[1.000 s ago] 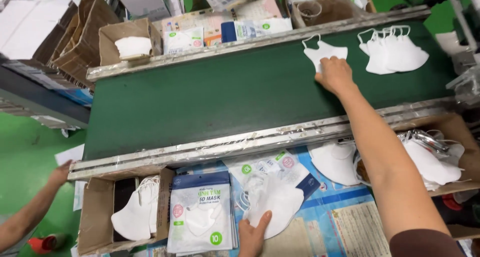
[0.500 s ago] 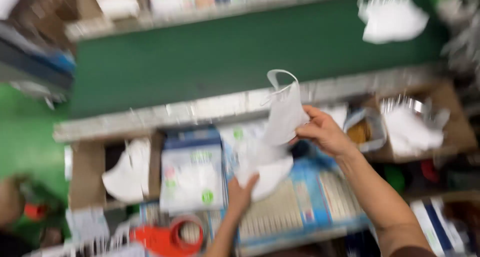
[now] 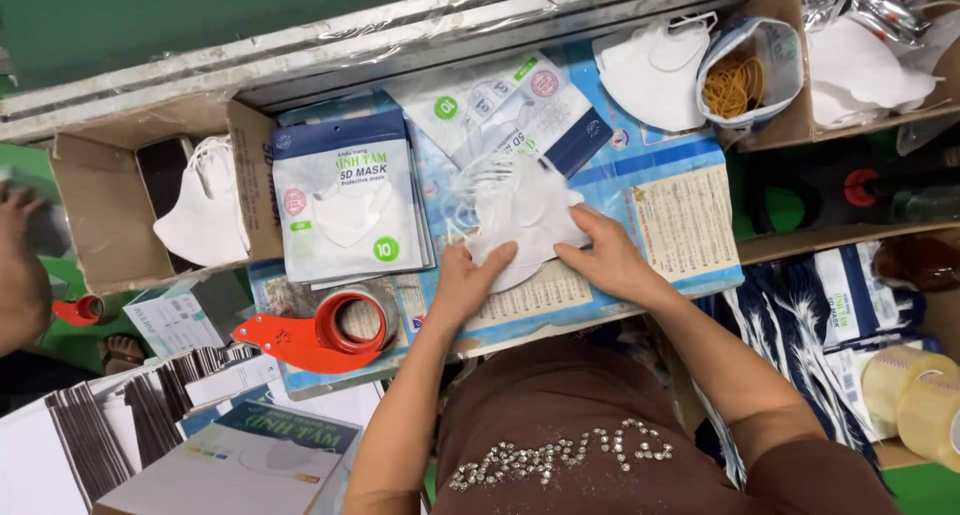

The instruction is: The person is manually packaging individual face masks into plastic bags and placing them into boxes in an industrial setting.

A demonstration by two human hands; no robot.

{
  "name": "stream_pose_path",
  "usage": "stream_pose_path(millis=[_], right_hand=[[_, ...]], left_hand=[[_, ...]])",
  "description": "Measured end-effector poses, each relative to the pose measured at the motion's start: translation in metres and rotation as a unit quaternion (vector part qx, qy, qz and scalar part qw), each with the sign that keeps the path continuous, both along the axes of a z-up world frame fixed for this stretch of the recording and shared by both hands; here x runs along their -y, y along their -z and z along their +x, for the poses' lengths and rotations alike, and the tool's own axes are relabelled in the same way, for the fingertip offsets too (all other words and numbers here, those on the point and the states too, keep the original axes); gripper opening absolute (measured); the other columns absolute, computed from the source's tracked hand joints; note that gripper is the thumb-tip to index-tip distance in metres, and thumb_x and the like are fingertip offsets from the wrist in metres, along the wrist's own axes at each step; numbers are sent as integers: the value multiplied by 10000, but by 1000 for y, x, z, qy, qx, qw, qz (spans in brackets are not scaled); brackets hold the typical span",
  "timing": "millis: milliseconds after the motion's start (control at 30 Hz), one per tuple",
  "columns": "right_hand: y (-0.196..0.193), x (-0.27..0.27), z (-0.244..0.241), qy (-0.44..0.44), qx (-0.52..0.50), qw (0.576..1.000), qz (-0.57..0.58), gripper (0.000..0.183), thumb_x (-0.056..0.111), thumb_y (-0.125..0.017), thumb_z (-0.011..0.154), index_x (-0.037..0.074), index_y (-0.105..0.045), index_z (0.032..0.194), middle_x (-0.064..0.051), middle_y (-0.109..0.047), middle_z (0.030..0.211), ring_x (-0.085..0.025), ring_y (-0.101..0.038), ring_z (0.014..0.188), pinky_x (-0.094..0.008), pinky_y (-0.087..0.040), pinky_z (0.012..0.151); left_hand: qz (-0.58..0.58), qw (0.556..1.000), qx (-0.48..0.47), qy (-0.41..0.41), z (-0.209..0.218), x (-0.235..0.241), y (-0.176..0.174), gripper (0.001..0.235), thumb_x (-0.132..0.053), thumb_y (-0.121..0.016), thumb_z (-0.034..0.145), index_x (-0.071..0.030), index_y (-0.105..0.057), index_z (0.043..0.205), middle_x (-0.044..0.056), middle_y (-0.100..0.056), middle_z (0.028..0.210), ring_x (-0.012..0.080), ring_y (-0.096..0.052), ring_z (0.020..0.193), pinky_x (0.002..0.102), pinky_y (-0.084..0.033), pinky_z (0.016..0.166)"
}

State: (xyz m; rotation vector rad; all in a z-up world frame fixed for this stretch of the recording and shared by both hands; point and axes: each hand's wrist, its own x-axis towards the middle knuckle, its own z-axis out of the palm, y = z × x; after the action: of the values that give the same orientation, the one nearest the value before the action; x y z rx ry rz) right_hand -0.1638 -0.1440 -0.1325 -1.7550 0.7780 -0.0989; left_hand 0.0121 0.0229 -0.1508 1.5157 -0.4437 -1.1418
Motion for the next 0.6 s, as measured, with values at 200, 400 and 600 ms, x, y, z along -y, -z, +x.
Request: stream_pose_path(millis=[200,400,600], right_hand=[[-7,0,-14,-39,99,955,-277,999,336,-862,751,-13,-339,1528,-324,-393,1481,-421,-367,1412,-537,-351,1158],[9,-12,-2,-147,143,918,-340,879,349,-876,703,54,-414,1390,-241,-481,1452,-443,-348,1483,-586,-209,1240],[-19,-14,-12,-52,51,997,14,624,269,-871,703,60,-615,1232,-111,-685,1157,-293,-667,1132,-395,-527,997]], left_hand=[[-96,932,313,157,6,-18,-43,475,-261,-798,851,-38,-706,1261,147,-764,1157,304,-713,1030,415,-556,898],[-95,881,431,169,5,-6,-35,616,-303,-826,767,-51,-648,1300,177,-710,1220,404,-667,1109,464,-525,954],[-28,938,226,260,-2,-8,-37,614,-414,-838,765,-22,-709,1219,184,-764,1155,342,-716,1066,418,-571,926]])
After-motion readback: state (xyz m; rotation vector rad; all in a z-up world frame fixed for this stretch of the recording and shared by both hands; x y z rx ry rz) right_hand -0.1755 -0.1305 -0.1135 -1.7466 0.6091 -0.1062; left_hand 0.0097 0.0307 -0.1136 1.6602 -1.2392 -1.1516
